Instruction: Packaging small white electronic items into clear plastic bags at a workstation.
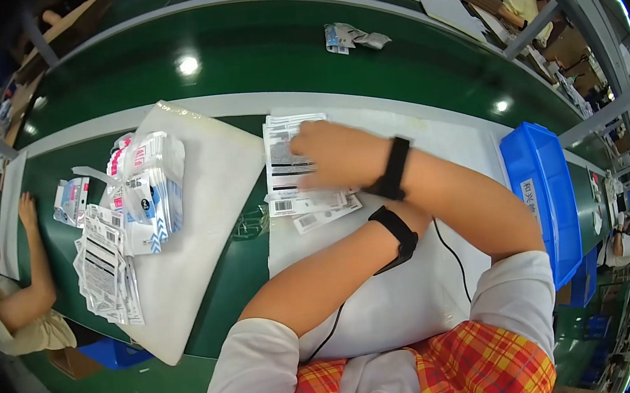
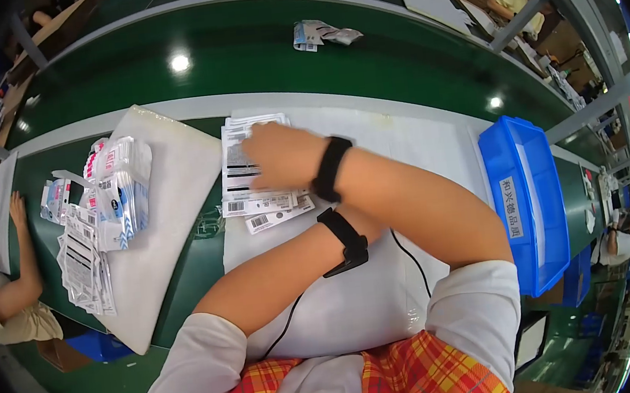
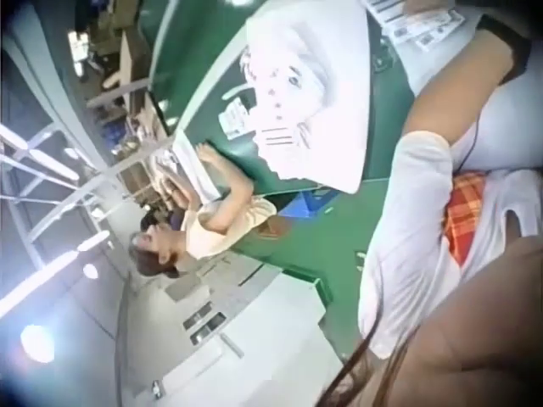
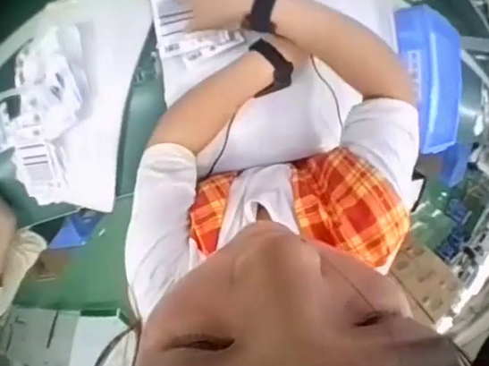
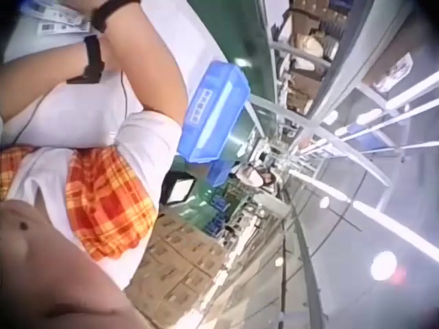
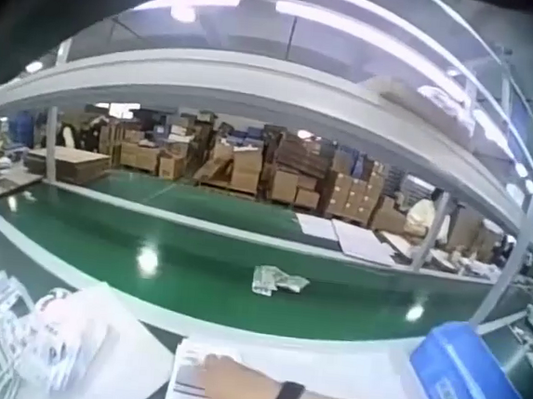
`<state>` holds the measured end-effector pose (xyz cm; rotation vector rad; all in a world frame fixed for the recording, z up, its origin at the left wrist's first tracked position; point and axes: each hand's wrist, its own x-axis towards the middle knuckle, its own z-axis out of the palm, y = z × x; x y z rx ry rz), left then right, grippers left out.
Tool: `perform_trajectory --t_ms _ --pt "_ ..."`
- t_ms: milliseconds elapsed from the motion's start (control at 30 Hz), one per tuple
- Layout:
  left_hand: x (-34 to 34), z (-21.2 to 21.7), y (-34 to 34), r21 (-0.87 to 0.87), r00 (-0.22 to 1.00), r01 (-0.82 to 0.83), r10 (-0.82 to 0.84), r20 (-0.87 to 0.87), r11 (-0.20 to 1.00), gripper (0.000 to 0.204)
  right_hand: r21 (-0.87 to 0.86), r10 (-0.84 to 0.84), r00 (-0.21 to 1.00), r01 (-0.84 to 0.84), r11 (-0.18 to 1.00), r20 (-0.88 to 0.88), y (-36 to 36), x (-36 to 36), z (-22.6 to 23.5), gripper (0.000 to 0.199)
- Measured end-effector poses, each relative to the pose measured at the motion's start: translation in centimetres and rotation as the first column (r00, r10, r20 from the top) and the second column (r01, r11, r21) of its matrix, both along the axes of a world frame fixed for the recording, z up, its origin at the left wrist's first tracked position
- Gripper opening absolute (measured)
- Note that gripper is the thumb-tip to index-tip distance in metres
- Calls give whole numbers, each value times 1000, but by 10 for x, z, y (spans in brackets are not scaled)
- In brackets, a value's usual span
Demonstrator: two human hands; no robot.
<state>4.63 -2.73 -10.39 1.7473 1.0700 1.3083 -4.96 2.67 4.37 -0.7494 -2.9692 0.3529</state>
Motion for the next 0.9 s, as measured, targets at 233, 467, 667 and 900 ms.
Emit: perform_trajectory --t_ms 233,467,667,900 --pt "-30 44 -15 -36 977 163 -166 -131 986 37 -164 -154 988 157 974 34 -5 13 -13 19" --pt "-56 107 -16 -108 846 268 -288 -448 957 25 -40 -140 990 141 989 29 34 80 18 12" --pt "-57 153 -9 -124 817 255 -282 -503 959 18 -370 -498 865 483 793 62 54 223 35 20" --pt "-76 112 27 -301 788 262 -383 -481 917 35 -358 -337 939 337 871 65 -17 210 -17 30"
